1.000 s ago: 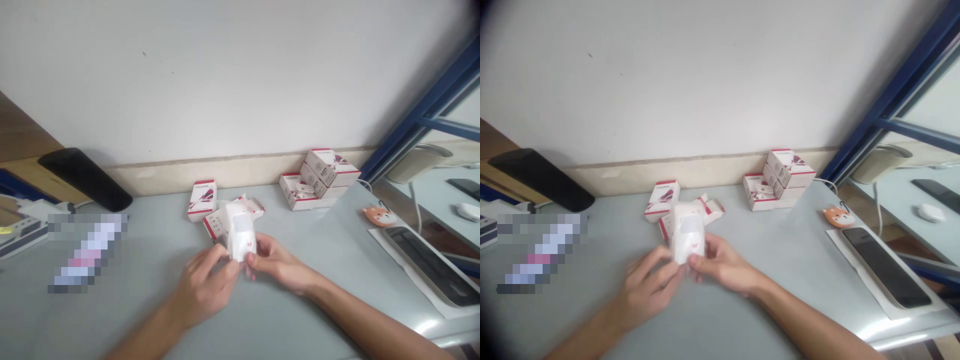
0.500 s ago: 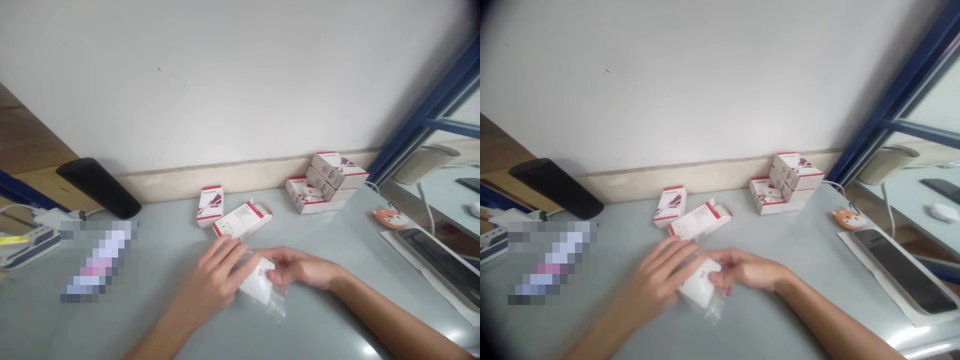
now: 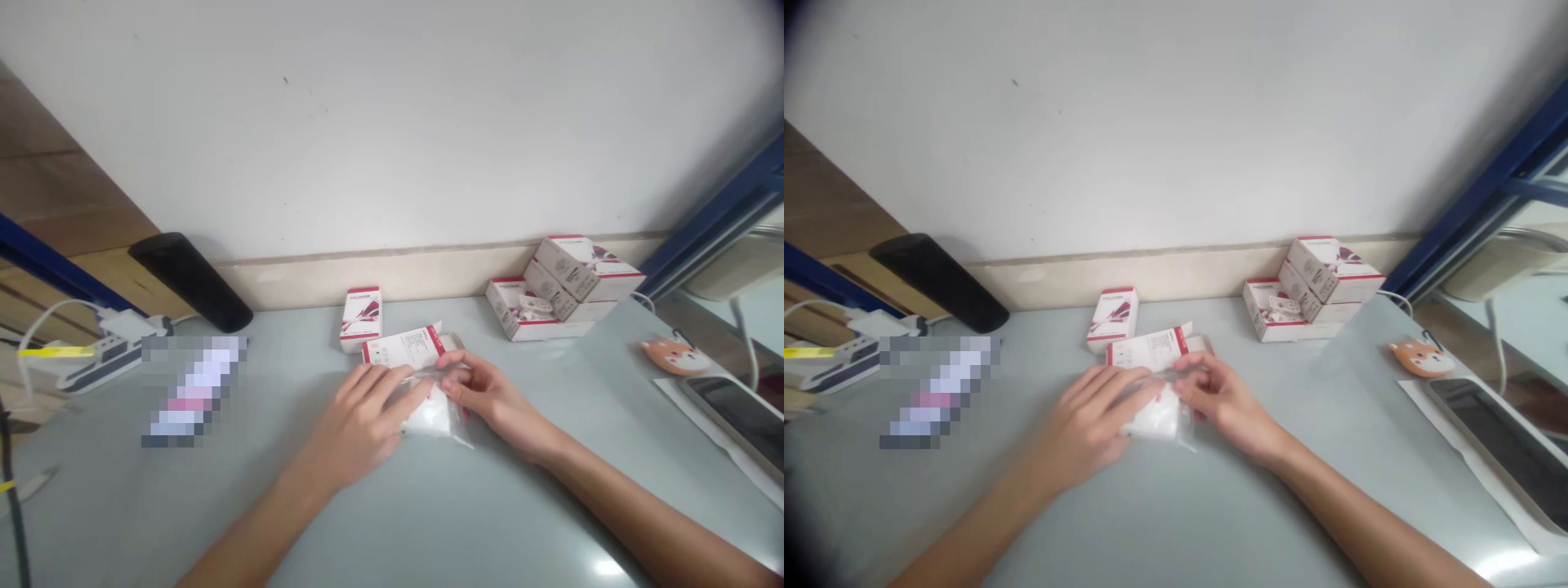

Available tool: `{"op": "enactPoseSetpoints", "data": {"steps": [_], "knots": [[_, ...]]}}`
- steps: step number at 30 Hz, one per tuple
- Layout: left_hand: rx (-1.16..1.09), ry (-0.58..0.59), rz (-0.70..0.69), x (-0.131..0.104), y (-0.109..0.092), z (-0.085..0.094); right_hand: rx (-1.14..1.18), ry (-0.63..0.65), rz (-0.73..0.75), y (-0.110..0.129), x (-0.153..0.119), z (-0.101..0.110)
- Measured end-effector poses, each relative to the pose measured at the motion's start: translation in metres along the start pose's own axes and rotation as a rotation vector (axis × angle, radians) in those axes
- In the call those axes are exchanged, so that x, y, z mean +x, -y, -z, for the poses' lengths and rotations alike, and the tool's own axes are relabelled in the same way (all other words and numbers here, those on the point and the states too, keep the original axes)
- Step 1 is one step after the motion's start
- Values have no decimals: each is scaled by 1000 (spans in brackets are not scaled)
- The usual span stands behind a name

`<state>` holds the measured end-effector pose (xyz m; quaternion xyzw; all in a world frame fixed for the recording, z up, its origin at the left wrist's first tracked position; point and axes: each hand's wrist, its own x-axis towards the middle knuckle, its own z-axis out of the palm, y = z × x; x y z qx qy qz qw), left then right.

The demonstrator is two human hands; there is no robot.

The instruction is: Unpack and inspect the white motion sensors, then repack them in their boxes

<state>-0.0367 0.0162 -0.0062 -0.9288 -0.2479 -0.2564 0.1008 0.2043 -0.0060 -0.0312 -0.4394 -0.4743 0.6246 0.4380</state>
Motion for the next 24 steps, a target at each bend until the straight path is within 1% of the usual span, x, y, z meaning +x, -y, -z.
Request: {"op": "enactPoseSetpoints", "data": {"steps": [3, 6, 11, 13, 17, 19, 24], "knots": [[-19, 42, -38, 1, -2, 1, -17, -69, 7, -3, 1, 3], [-5, 27, -26, 1, -6, 0, -4, -93, 6, -3, 0, 6], [16, -22, 16, 1, -10, -1, 72, 41, 15, 7, -6, 8], [16, -44, 18, 1, -11, -1, 80, 50, 7, 12, -7, 8], [25, -107, 34, 1, -15, -4, 17, 61, 15, 18, -9, 7], [22, -123, 52, 0, -17, -6, 12, 41, 52, 18, -9, 5], [-41, -133, 87, 0, -22, -10, 49, -64, 144, 11, -9, 0]]}}
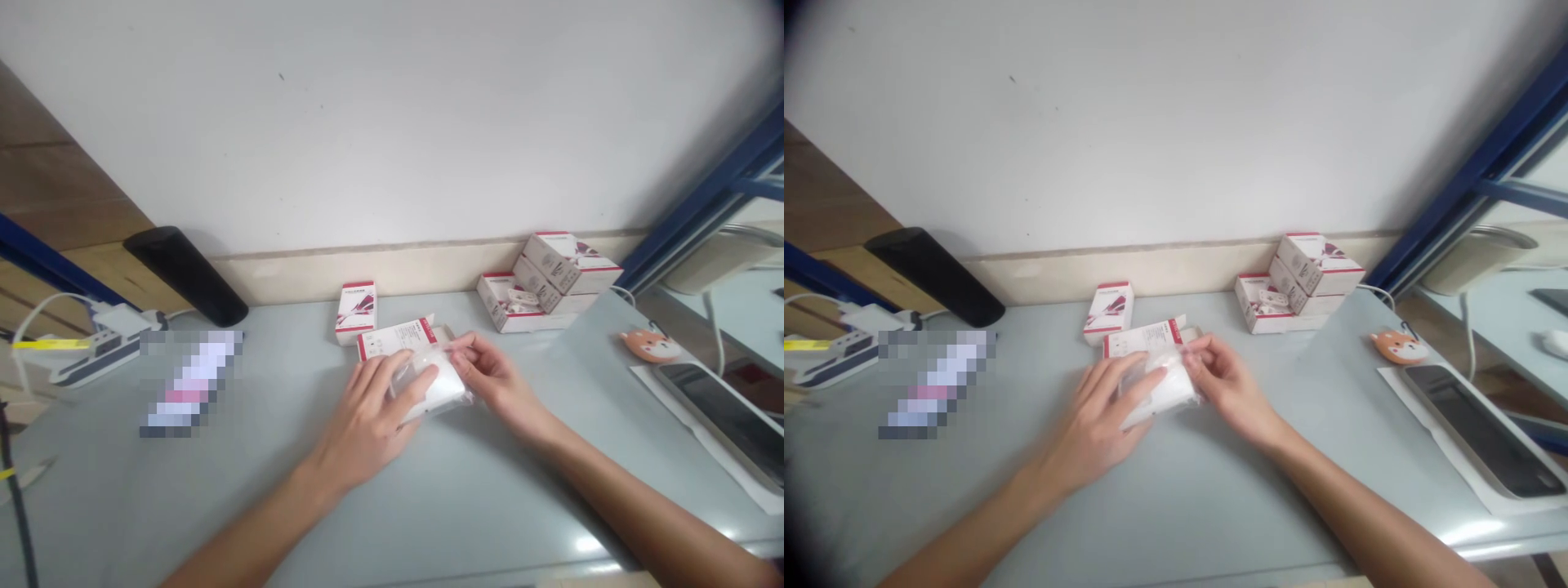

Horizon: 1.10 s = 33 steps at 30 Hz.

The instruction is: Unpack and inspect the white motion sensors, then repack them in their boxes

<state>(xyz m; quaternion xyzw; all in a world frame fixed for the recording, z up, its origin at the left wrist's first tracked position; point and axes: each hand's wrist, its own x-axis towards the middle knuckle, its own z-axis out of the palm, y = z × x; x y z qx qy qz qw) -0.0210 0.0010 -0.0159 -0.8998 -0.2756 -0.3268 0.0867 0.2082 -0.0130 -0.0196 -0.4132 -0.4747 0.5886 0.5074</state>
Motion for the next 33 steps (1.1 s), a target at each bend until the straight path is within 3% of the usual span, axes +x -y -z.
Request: {"op": "enactPoseSetpoints", "data": {"steps": [4, 8, 13, 20, 26, 33], "knots": [[-140, 48, 22, 0, -2, -1, -57, -89, 91, -7, -3, 0], [-305, 86, 112, -1, -6, -1, -299, -150, 201, -12, -6, 4], [-555, 146, 323, -1, -14, 2, -627, -191, 280, -13, -4, 12], [-1143, 320, 669, 7, -18, 7, -823, -193, 276, -12, 1, 18], [-1642, 522, 962, 11, -10, 7, -706, -105, 220, -6, -1, 13], [-1967, 539, 918, 23, -3, 12, -320, -34, 62, 2, -1, 10]]}}
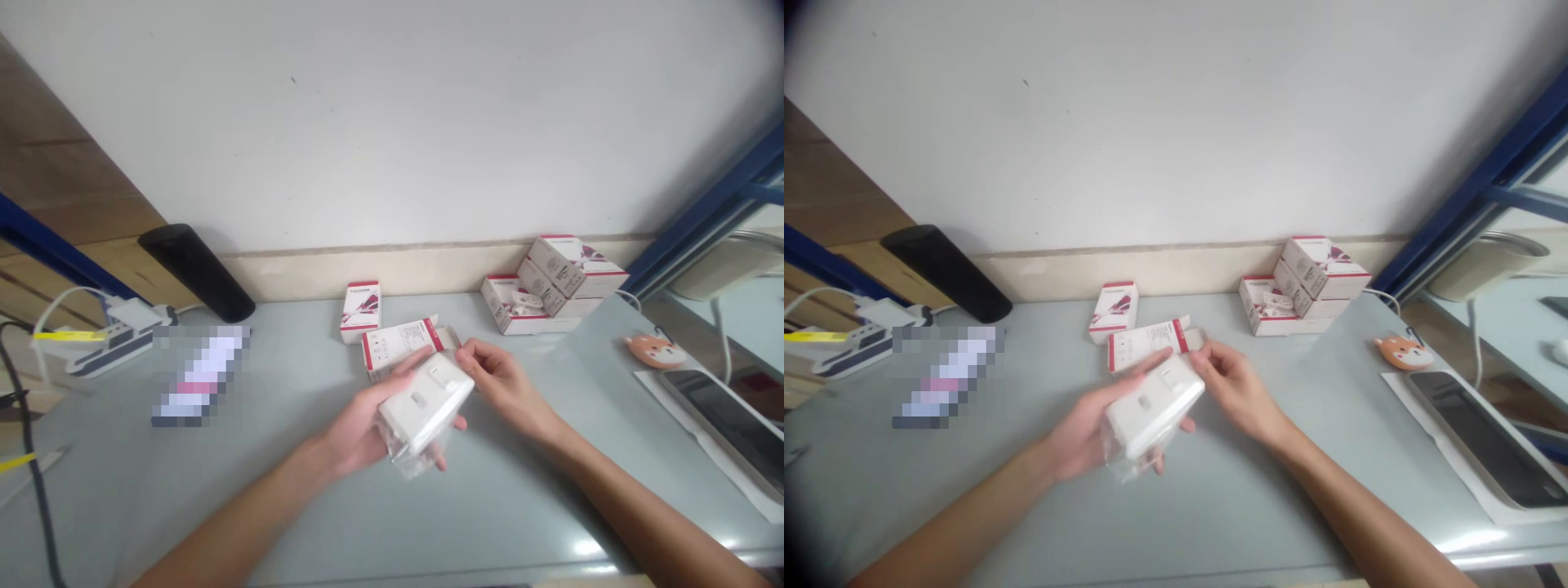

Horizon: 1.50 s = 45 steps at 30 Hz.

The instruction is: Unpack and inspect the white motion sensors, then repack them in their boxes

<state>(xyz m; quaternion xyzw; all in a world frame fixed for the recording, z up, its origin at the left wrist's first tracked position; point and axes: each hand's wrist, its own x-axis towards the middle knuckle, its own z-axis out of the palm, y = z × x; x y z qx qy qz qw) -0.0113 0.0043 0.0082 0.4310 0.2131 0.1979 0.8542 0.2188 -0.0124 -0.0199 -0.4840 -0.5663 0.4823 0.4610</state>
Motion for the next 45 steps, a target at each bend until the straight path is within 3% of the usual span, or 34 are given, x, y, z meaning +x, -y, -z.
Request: {"op": "enactPoseSetpoints", "data": {"steps": [4, 9, 11, 16, 19, 22, 26, 32, 34, 36, 39, 42, 45], "knots": [[-30, 42, 42, -2, -3, 4, 106, 10, -66, 0, 2, 0], [140, 127, -114, -6, 5, 9, 222, -50, -203, -5, 2, 0], [265, -1, -200, -5, 12, 6, 230, -79, -201, -8, 3, 1], [701, -534, -512, -2, 22, -4, 255, -227, -83, -11, 5, 2], [814, -624, -553, -5, 20, -3, 196, -277, 30, -8, 2, 0], [735, -622, -445, -9, 16, -1, 62, -275, 195, -3, -5, 0], [433, -539, -301, -9, 10, 0, -152, -188, 415, 2, -10, 2], [92, -391, 3, -8, -1, 4, -161, -125, 475, 1, -9, -5], [-50, -370, -6, -8, -3, 7, -142, -141, 473, -1, -10, -9], [-163, -315, -105, -8, -4, 8, -135, -177, 474, -2, -10, -12], [-170, -222, -246, -6, 0, 9, -183, -253, 497, -4, -13, -14], [-172, -261, -270, -5, 6, 7, -265, -272, 568, -5, -17, -15], [-227, -310, -219, -4, 7, 5, -204, -189, 564, -3, -22, -19]]}}
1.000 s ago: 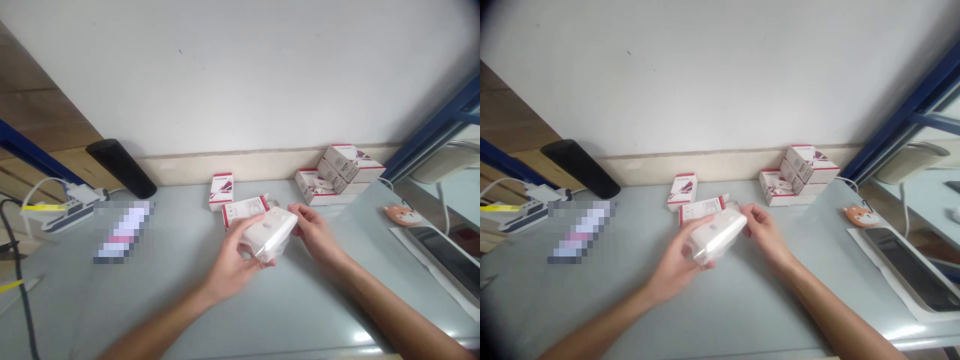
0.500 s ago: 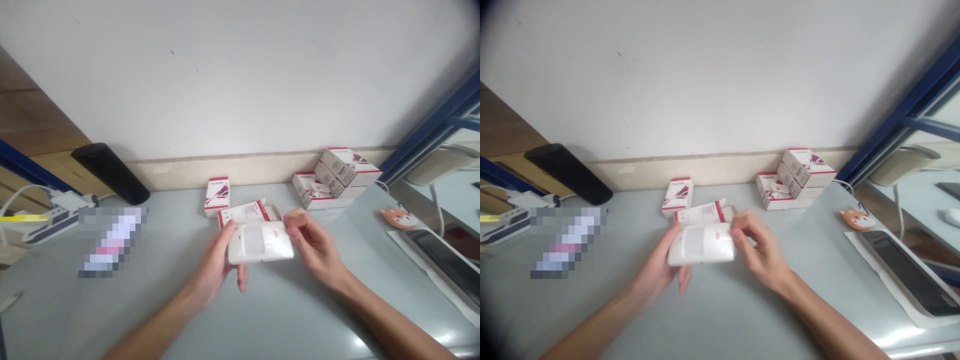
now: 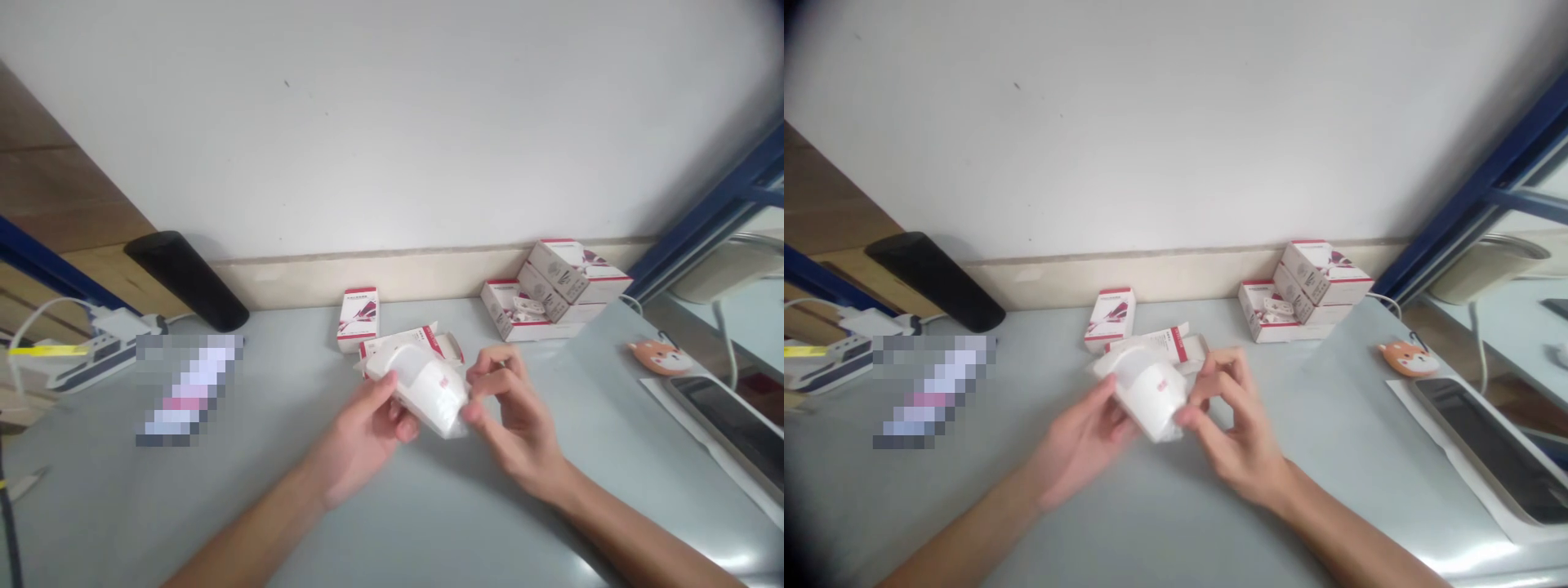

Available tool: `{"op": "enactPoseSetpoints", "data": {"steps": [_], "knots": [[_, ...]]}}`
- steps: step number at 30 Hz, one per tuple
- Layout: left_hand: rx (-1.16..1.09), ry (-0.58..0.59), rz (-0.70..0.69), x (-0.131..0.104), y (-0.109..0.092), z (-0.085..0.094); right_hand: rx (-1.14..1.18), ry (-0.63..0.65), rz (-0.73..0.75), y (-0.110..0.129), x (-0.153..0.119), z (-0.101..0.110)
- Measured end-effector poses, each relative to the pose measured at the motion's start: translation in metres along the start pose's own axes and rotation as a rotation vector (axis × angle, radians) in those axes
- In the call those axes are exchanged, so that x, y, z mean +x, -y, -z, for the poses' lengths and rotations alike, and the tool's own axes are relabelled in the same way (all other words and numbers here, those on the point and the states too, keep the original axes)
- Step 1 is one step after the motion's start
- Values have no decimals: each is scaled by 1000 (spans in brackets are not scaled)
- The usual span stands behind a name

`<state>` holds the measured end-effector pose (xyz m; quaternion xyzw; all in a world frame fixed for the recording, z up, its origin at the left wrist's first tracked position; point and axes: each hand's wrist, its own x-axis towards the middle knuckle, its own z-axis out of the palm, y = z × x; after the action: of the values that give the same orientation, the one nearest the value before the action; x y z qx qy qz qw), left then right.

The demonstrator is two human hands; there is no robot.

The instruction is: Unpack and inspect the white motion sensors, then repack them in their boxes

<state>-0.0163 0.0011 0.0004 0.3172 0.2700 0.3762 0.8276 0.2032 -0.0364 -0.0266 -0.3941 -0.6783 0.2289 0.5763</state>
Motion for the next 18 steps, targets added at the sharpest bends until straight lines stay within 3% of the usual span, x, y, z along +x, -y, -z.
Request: {"op": "enactPoseSetpoints", "data": {"steps": [6, 9, 14, 18], "knots": [[197, -9, 64, -4, -12, 3, 445, 292, -443, 7, -3, -6], [400, 3, 35, -5, -14, 4, 561, 401, -555, 8, -3, -7], [846, -61, -245, 1, -13, -1, 551, 332, -554, 13, 5, -4], [1509, -159, -577, 10, -17, 10, 287, 176, -460, 8, 31, 14]]}}
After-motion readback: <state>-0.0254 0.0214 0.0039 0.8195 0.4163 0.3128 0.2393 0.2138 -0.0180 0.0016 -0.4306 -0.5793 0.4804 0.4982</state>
